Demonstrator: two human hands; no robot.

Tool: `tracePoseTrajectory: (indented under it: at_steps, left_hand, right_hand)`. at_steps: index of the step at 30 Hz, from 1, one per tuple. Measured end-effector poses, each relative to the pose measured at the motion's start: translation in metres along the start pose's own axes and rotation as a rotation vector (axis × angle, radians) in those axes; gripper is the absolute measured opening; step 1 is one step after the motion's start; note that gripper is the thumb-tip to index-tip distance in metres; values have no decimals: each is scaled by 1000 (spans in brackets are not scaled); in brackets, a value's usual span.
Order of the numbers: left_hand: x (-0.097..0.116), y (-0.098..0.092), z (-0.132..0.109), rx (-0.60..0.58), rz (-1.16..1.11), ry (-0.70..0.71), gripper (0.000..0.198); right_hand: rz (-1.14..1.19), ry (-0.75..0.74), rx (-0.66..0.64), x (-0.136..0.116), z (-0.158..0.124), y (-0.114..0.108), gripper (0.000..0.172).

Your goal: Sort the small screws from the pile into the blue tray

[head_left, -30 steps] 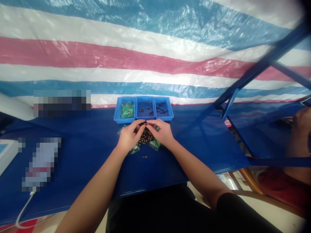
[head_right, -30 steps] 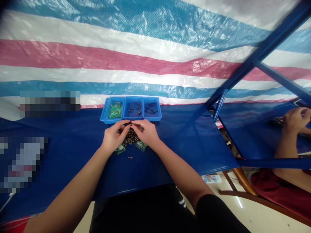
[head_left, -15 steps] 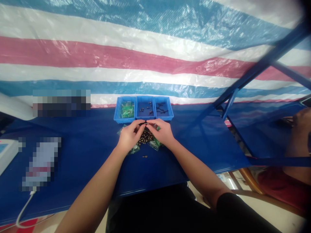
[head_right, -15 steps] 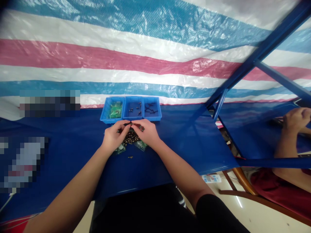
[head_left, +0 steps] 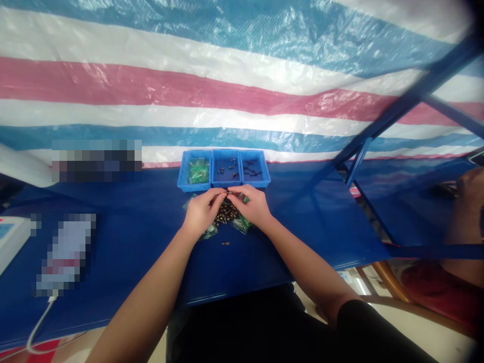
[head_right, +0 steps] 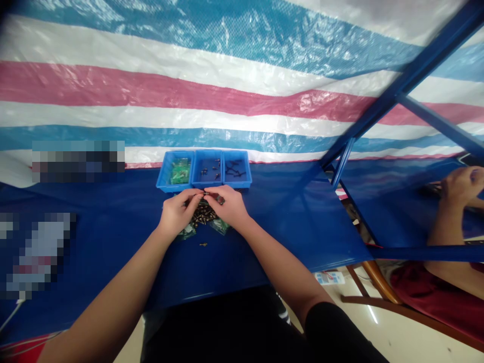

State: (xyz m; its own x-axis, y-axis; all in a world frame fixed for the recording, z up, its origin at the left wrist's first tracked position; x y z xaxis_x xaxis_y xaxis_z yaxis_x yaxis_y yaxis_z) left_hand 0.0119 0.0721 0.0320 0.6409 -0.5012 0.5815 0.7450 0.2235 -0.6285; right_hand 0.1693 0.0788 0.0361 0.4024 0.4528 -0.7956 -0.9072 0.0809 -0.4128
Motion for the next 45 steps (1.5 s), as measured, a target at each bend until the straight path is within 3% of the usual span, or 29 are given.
tracePoseTrajectory:
  at_steps: [14, 30, 38, 45]
  left_hand:
    - [1, -1, 0, 25, -5, 39, 24]
    - [2, 2, 1, -63, 27, -9, 26]
    - [-1, -1, 0, 15, -5, -3, 28]
    - [-1, 2, 1, 3, 16, 36, 24]
  right_hand:
    - [-3, 10, -3, -2, 0, 0, 21]
    - [3, 3, -24, -3, 0, 1, 21]
    - [-23, 10, 3, 1, 0, 0, 21]
    - [-14, 5, -15, -3, 0, 1, 20]
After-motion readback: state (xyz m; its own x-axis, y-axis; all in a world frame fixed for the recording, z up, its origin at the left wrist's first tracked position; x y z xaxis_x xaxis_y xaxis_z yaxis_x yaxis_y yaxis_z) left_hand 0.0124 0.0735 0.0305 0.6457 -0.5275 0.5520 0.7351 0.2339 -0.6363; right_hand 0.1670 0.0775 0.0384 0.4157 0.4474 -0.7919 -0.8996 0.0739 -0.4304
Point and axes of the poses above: each hand's wrist, its own z-axis towards the middle knuckle, its own y-axis out of the palm, x = y × z, the point moved 8 cm from there along z, towards the middle knuckle, and after that the axes turned 3 degrees about y, right-handed, at the moved point
